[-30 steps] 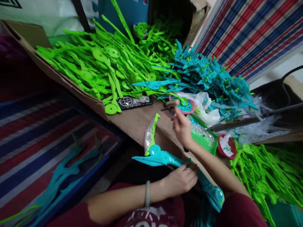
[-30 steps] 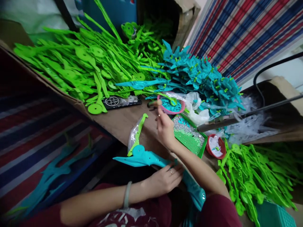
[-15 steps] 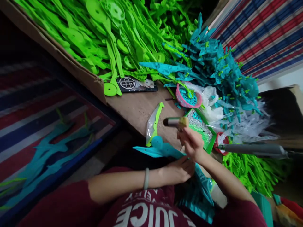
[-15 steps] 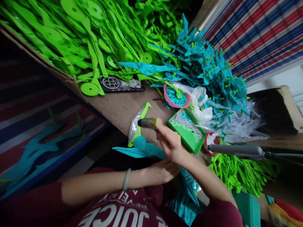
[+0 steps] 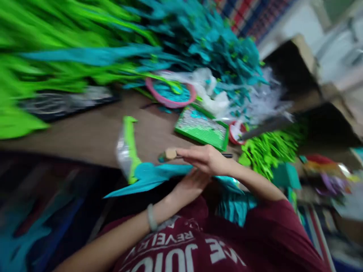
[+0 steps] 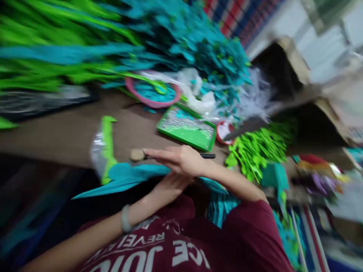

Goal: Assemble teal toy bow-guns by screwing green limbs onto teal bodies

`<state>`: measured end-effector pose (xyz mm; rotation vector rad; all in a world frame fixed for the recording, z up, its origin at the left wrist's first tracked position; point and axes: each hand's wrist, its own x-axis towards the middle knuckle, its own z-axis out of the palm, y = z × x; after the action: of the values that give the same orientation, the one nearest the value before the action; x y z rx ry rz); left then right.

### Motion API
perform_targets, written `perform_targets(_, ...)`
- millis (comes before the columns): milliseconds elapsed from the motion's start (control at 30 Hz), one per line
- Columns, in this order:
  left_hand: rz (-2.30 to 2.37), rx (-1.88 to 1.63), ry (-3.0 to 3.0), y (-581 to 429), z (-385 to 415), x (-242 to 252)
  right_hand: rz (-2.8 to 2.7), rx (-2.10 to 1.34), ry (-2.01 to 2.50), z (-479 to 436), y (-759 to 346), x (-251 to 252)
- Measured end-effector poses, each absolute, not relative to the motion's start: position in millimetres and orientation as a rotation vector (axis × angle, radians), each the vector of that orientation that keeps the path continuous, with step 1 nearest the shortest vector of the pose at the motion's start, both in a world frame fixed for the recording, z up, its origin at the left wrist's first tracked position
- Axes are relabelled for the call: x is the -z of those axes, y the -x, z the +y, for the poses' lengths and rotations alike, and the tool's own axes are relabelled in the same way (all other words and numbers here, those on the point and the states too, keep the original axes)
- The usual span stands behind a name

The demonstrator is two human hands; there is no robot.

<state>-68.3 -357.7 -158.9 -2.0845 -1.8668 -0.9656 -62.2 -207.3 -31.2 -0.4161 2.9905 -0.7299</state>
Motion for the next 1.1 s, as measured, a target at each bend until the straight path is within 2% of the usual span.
perform_targets(67,-1.799,1.025,2.137,74.1,-353.1,162.6,3.133,0.874,0.161,-187.8,22.8,9.4)
perform_targets(200,-1.763,0.986,2.154,82.4,-337.8,167.0,3.411,0.736,-0.697,-183.6,-91.3,-4.5)
perform_targets(300,-1.704,0.932,2.151,82.5,-336.3,163.7,3.453,0.711,-1.280,-204.2,-158.7,26.1)
perform_targets(433,-1.701,0.875,2.128,82.2,-336.7,156.8,3.209,0.759,-1.441,-206.1,-191.5,76.2)
perform_targets(567,-1.676,0.832,2.130,82.9,-334.0,152.6,3.110,0.684,-1.888,-167.7,-192.8,93.1)
perform_targets(867,-1.623,0.827,2.103,89.1,-348.0,155.3,3.019,0.548,-1.924,-106.1,-185.6,104.2)
perform_targets(1033,-1.635,0.808,2.110,86.4,-349.6,156.4,3.155,0.547,-1.774,-115.5,-165.1,85.5)
perform_targets(1100,-1.669,0.846,2.072,83.6,-349.7,155.3,3.380,0.540,-1.504,-135.6,-147.5,68.1)
